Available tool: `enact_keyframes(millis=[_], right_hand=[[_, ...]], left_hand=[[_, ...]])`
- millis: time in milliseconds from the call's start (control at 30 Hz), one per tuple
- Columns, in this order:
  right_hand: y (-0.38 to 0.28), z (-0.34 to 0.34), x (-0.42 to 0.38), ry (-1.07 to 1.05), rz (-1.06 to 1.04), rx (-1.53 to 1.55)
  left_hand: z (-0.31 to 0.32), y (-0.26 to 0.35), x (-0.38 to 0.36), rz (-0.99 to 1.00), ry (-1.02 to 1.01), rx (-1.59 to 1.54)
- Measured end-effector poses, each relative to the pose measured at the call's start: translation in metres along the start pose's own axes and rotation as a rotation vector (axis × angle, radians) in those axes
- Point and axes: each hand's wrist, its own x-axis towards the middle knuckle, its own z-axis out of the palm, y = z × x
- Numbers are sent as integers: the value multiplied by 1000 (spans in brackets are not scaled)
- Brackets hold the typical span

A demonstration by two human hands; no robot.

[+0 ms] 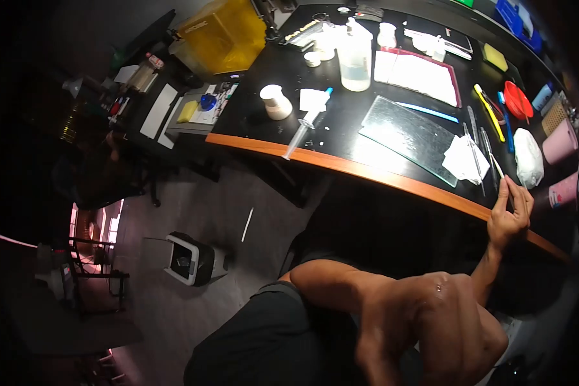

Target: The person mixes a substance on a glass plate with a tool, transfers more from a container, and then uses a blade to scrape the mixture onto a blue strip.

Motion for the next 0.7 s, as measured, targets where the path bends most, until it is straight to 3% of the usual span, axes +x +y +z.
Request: enact_keyframes(millis=[67, 133, 167, 300, 367, 467, 500, 567, 700], right_hand=[[8, 1, -5, 6, 11, 3], [8, 2, -4, 19, -12, 19], [10, 2, -5, 26, -22, 15], [5, 2, -4, 39, 14, 23], [6, 3, -4, 53, 8, 33], [3, 2, -3, 54, 36, 68], [4, 2, -5, 51, 54, 74], [4, 2, -4, 47, 53, 68], [6, 3, -6, 49, 69, 88]], left_hand=[[10, 9, -7, -129, 94, 37], [-25, 25, -4, -312, -216, 204], [-19, 25, -6, -347, -95, 194], [-12, 28, 6, -281, -125, 470], [-8, 13, 1, -62, -98, 612], [-16, 13, 1, 23, -251, 759], [-15, 12, 0, 9, -265, 778], [2, 35, -4, -320, -177, 842], [-1, 22, -6, -194, -78, 669]])
